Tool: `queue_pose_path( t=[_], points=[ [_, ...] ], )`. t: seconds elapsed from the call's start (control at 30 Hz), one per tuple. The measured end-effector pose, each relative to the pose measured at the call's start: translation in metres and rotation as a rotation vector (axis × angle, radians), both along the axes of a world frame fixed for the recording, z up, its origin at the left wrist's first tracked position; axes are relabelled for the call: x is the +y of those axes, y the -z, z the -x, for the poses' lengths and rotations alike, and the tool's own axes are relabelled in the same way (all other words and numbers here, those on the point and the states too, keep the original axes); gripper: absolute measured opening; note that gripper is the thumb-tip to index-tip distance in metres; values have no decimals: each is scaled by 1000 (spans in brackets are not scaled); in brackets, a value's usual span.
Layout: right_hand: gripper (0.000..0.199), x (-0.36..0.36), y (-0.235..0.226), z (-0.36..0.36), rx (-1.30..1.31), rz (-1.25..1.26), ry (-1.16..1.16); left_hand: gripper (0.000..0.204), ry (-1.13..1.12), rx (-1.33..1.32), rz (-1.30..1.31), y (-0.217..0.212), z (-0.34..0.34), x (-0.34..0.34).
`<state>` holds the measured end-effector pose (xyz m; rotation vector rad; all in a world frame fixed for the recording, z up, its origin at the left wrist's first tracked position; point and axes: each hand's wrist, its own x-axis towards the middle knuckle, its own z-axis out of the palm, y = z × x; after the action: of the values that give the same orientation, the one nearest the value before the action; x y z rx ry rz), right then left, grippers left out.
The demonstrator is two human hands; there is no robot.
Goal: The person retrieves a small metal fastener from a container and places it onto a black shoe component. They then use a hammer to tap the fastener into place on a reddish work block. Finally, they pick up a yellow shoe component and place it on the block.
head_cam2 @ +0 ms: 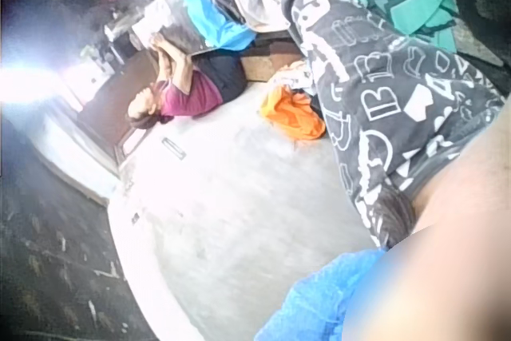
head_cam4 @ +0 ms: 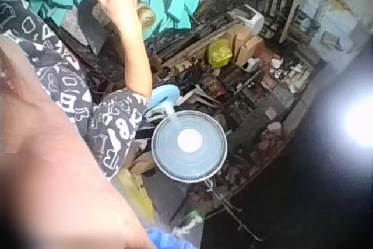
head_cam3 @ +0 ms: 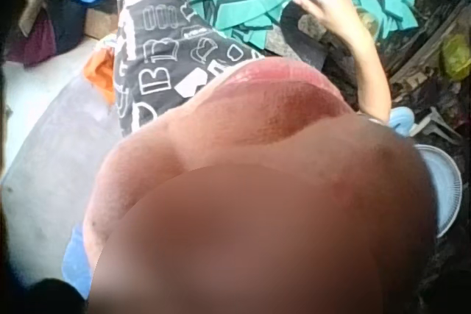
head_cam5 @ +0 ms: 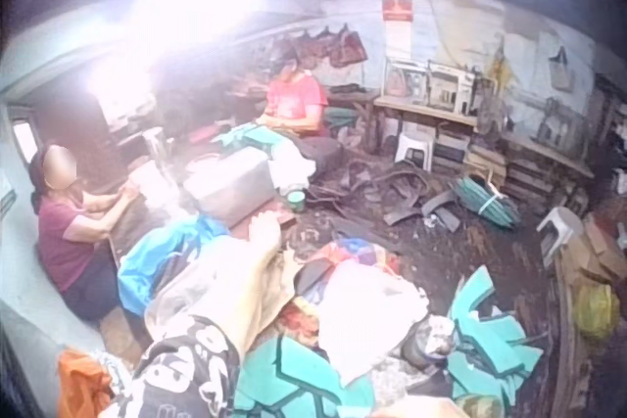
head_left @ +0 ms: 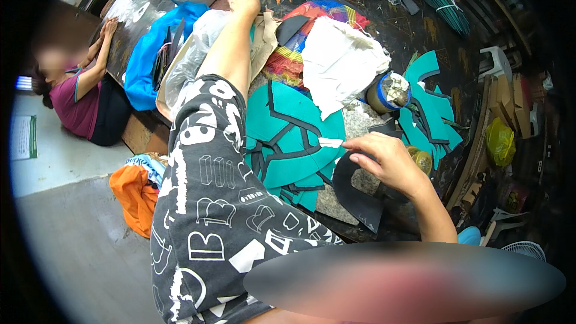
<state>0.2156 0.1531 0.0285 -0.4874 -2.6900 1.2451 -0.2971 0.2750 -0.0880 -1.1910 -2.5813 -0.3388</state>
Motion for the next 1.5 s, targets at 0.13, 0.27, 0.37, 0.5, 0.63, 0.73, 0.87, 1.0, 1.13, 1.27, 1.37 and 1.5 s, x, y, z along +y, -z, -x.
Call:
queue_pose_path(
  t=[0.13, 0.27, 0.37, 0.5, 0.63, 0.73, 0.87, 1.0, 1.13, 1.27, 1.37, 1.5],
  points=[
    [22, -2, 6, -1, 32, 30, 34, 33, -5, 108, 68, 25, 7, -2],
    [20, 3, 9, 6, 93, 23, 49, 40, 82, 140, 114, 24, 3, -19],
    [19, 11, 7, 19, 113, 3, 54, 28, 170, 51, 53, 8, -12, -29],
    [21, 17, 2, 38, 168, 8, 35, 20, 285, 64, 12, -9, -43, -48],
    [20, 18, -7, 53, 202, -18, -4, 21, 369, 21, 27, -23, -67, -61],
    [18, 35, -13, 75, 192, -12, 29, 30, 322, -25, -130, -36, -71, -65],
    [25, 91, -7, 147, 430, 59, 75, 33, 215, 617, -632, -52, -47, -68],
    [57, 143, 29, 246, 494, 512, 257, 78, -137, 138, -1139, -56, 5, -65],
    [57, 166, 76, 319, 331, 750, 600, 90, 35, -220, -988, -42, 46, -58],
    [52, 180, 118, 348, 124, 591, 654, 90, 79, -243, -902, -19, 66, -63],
    [50, 193, 139, 357, 15, 521, 666, 87, 61, -268, -1033, -3, 65, -64],
    [49, 211, 148, 362, -61, 482, 658, 83, -21, -359, -952, -2, 59, -69]
  ],
)
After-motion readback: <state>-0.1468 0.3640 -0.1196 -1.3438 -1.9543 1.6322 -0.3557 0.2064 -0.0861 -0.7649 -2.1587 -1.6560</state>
